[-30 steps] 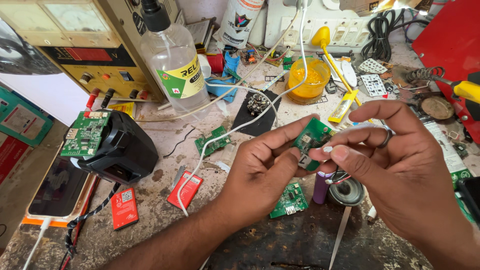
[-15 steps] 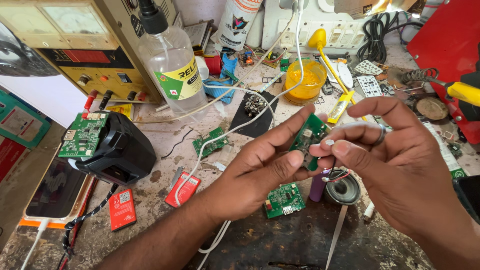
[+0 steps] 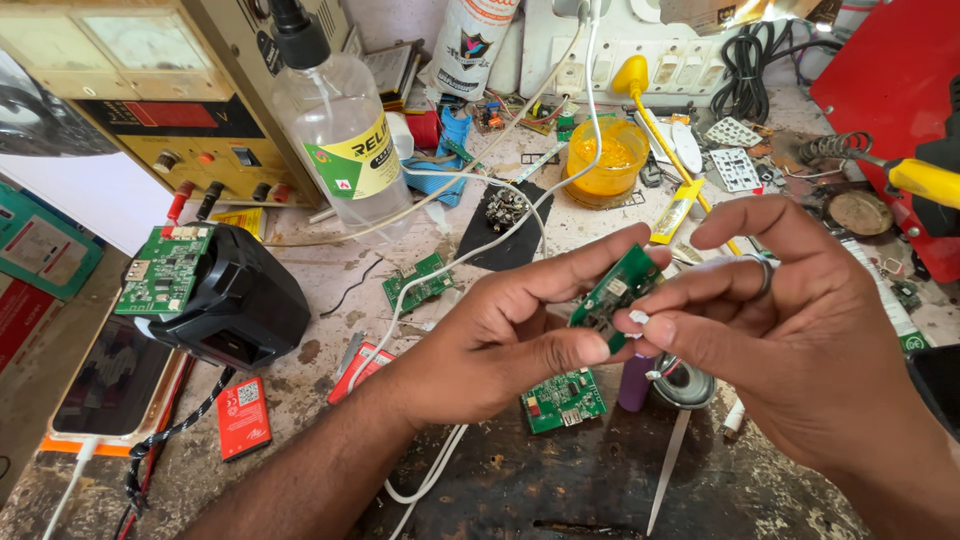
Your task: The person handles a small green circuit board, connecting wires and using a soldering iron to work on its components. They repeatedly inspect the board and adjust connections on a cluttered workbench.
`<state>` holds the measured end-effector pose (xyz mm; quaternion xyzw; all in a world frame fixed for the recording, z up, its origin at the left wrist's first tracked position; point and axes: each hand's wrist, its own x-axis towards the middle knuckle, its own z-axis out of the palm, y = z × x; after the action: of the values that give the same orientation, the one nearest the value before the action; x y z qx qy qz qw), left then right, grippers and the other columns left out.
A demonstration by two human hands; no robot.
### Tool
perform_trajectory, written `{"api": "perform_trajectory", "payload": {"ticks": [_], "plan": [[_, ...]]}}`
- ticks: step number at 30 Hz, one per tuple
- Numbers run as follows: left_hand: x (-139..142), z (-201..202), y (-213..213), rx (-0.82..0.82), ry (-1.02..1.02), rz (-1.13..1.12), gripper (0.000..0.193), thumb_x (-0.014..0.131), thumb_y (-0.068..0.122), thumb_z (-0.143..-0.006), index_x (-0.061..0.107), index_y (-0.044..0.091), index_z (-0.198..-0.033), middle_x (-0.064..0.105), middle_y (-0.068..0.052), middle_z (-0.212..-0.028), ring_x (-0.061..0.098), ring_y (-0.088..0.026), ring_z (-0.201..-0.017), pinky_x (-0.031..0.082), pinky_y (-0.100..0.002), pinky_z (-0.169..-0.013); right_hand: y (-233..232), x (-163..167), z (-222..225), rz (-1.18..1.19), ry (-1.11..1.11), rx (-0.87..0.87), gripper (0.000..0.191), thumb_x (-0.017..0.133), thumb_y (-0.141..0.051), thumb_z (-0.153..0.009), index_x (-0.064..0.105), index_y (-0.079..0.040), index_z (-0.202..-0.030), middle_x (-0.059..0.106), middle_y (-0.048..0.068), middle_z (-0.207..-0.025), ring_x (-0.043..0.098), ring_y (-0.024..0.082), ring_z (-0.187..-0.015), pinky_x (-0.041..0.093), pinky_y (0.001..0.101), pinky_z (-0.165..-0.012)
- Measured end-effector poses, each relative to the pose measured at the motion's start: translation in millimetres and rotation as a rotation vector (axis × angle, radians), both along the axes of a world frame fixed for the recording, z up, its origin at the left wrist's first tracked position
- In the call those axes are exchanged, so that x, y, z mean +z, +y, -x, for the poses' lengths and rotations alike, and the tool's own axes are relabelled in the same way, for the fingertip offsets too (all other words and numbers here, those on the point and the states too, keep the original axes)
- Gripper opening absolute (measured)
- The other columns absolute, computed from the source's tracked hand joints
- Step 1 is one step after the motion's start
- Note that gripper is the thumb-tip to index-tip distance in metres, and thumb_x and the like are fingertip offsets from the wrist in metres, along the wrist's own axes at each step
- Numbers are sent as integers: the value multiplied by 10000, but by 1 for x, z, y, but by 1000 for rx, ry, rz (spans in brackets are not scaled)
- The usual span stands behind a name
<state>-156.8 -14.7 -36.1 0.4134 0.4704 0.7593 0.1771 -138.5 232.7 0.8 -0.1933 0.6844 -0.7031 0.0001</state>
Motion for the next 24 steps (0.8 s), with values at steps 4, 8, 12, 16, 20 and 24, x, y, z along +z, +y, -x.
{"api": "perform_trajectory", "payload": {"ticks": [4, 8, 12, 16, 20, 24], "plan": [[-1, 1, 0, 55, -51, 15, 826, 787, 129, -961, 350, 45, -1658, 462, -99, -1621, 494, -180, -1481, 449, -395, -1297, 0, -1, -4, -124, 11, -63, 517, 759, 102, -869, 521, -33, -1307, 797, 239, -969, 787, 252, -916, 643, 329, -749], [-1, 0, -1, 227, -54, 75, 850, 907, 182, -775, 475, 124, -1504, 544, -63, -1516, 524, -223, -1486, 547, -420, -1138, -6, 3, -10, -245, 121, -140, 504, 794, 67, -823, 508, -55, -1219, 809, 190, -964, 793, 196, -915, 658, 287, -740], [-2, 0, -1, 254, -70, 73, 819, 924, 146, -758, 506, 151, -1462, 555, -38, -1515, 484, -219, -1517, 575, -420, -1114, -20, 9, -18, -272, 270, -216, 473, 766, 67, -810, 468, -52, -1157, 776, 153, -969, 782, 167, -956, 668, 269, -752], [-5, 0, 0, 265, -10, 72, 800, 917, 115, -793, 508, 141, -1480, 532, -28, -1555, 489, -213, -1538, 552, -427, -1156, -29, 13, -23, -375, 355, -303, 444, 748, 113, -816, 463, -8, -1135, 750, 163, -938, 774, 196, -964, 654, 295, -759], [-7, -1, 2, 276, 27, 77, 808, 915, 109, -810, 501, 140, -1503, 534, -33, -1556, 498, -202, -1546, 537, -434, -1206, -30, 14, -23, -297, 377, -260, 432, 727, 117, -818, 460, -19, -1129, 707, 141, -962, 767, 194, -1005, 661, 307, -856], [-6, -2, 3, 296, 28, 96, 813, 917, 107, -791, 499, 134, -1488, 538, -28, -1592, 491, -191, -1547, 529, -437, -1193, -28, 13, -21, -308, 362, -258, 438, 727, 122, -818, 456, -16, -1133, 717, 153, -958, 769, 202, -1006, 666, 314, -855]]}}
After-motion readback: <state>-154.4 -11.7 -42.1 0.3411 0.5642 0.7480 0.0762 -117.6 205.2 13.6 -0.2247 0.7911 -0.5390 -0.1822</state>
